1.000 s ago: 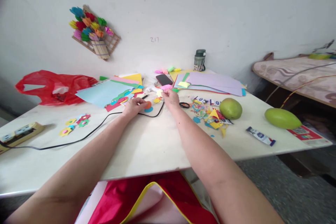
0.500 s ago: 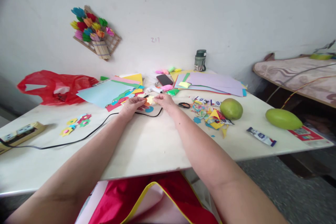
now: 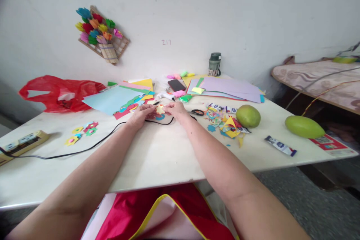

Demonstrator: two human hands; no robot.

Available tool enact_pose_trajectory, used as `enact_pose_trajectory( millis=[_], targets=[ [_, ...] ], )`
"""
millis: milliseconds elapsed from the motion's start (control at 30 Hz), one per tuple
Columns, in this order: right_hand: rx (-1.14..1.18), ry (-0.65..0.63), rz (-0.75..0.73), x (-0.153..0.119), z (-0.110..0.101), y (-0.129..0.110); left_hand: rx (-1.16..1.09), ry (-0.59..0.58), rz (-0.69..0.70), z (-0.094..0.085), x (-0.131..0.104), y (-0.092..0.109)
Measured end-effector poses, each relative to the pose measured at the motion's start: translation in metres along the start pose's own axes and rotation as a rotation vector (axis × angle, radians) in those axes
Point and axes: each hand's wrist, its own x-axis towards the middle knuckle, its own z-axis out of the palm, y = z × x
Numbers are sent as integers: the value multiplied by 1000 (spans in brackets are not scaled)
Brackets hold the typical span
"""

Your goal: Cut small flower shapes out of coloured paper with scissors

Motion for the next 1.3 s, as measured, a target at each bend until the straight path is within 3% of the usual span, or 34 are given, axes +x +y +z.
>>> enact_pose_trajectory(
  millis=[533, 733, 1133, 1300],
  targets=[
    [13, -33, -23, -3, 1, -1, -27, 42, -48, 1, 3, -1],
    [-98, -76, -9, -3, -1, 0, -24, 42, -47, 2, 1, 0],
    [-167, -7, -24, 1, 1, 7, 10, -14, -49, 1, 2, 0],
    [-147, -16, -15, -1, 2, 4, -46, 17, -77, 1, 3, 0]
  ],
)
